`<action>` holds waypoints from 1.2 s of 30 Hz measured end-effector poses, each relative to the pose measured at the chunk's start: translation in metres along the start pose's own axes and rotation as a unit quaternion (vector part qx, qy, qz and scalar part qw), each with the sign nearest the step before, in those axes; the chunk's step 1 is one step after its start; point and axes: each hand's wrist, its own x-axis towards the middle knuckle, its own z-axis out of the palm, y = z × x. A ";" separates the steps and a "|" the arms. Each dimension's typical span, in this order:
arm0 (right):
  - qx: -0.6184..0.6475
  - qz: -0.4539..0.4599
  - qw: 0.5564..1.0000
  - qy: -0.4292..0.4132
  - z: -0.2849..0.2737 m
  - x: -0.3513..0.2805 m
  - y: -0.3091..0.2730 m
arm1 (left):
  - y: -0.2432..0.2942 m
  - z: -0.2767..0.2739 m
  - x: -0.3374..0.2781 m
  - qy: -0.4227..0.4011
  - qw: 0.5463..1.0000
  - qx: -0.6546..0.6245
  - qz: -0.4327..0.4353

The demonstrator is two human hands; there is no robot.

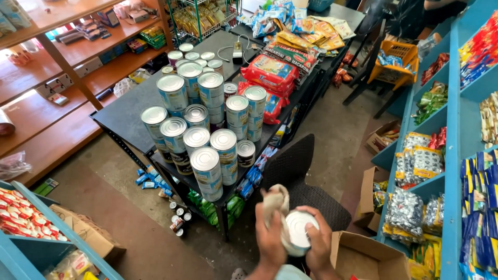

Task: Wiping canned goods with a cloth and placing them onto store shelves.

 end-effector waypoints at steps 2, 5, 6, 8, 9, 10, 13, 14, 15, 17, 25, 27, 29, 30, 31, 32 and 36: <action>-0.004 -0.041 0.999 -0.008 0.000 0.010 -0.005 | -0.004 0.007 -0.010 0.038 0.993 0.043 0.103; -0.012 -0.042 0.999 -0.005 -0.002 0.007 -0.005 | 0.004 0.005 -0.007 0.041 0.989 0.094 0.107; -0.027 -0.041 0.999 -0.010 -0.001 0.004 -0.005 | 0.012 0.001 0.005 0.022 0.999 0.008 0.023; -0.041 -0.030 0.998 -0.022 0.001 -0.001 -0.005 | 0.026 -0.001 0.006 0.015 0.995 -0.077 -0.066; -0.019 -0.021 1.000 -0.011 0.001 0.003 -0.003 | 0.029 0.002 0.001 0.019 0.999 0.004 0.026; 0.002 -0.011 1.000 0.001 0.002 0.007 -0.002 | 0.032 0.005 -0.005 0.023 0.989 0.086 0.116; 0.058 -0.010 0.998 0.020 0.001 0.015 -0.013 | 0.015 0.005 -0.031 0.019 0.989 0.065 0.134; 0.057 -0.003 0.998 0.011 0.002 0.013 -0.014 | 0.021 0.004 -0.026 0.030 0.989 0.068 0.131; 0.053 -0.005 0.998 0.017 0.002 0.011 -0.015 | 0.026 0.003 -0.022 0.023 0.981 0.094 0.169; 0.049 -0.005 0.999 0.013 0.002 0.004 -0.012 | 0.037 0.000 -0.009 0.025 0.970 0.124 0.208; 0.041 -0.035 0.992 -0.117 0.011 -0.009 0.002 | 0.035 -0.034 0.042 -0.065 0.975 -0.178 -0.114; 0.045 -0.038 0.989 -0.136 0.009 -0.010 0.010 | 0.033 -0.037 0.034 -0.022 0.979 -0.171 -0.111; 0.048 -0.042 0.986 -0.152 0.010 -0.003 0.011 | 0.021 -0.040 0.025 0.018 0.980 -0.164 -0.111; 0.031 -0.039 0.988 -0.145 0.012 0.003 0.009 | 0.009 -0.042 0.020 0.017 0.986 -0.135 -0.095; 0.016 -0.036 0.990 -0.136 0.015 0.010 0.007 | -0.003 -0.044 0.015 0.014 0.991 -0.106 -0.080; 0.017 -0.035 0.990 -0.137 0.019 0.015 -0.002 | -0.004 -0.042 0.013 0.016 0.991 -0.105 -0.080; -0.130 0.000 0.984 -0.124 0.030 0.027 -0.007 | -0.010 -0.042 0.005 0.040 0.955 -0.248 -0.156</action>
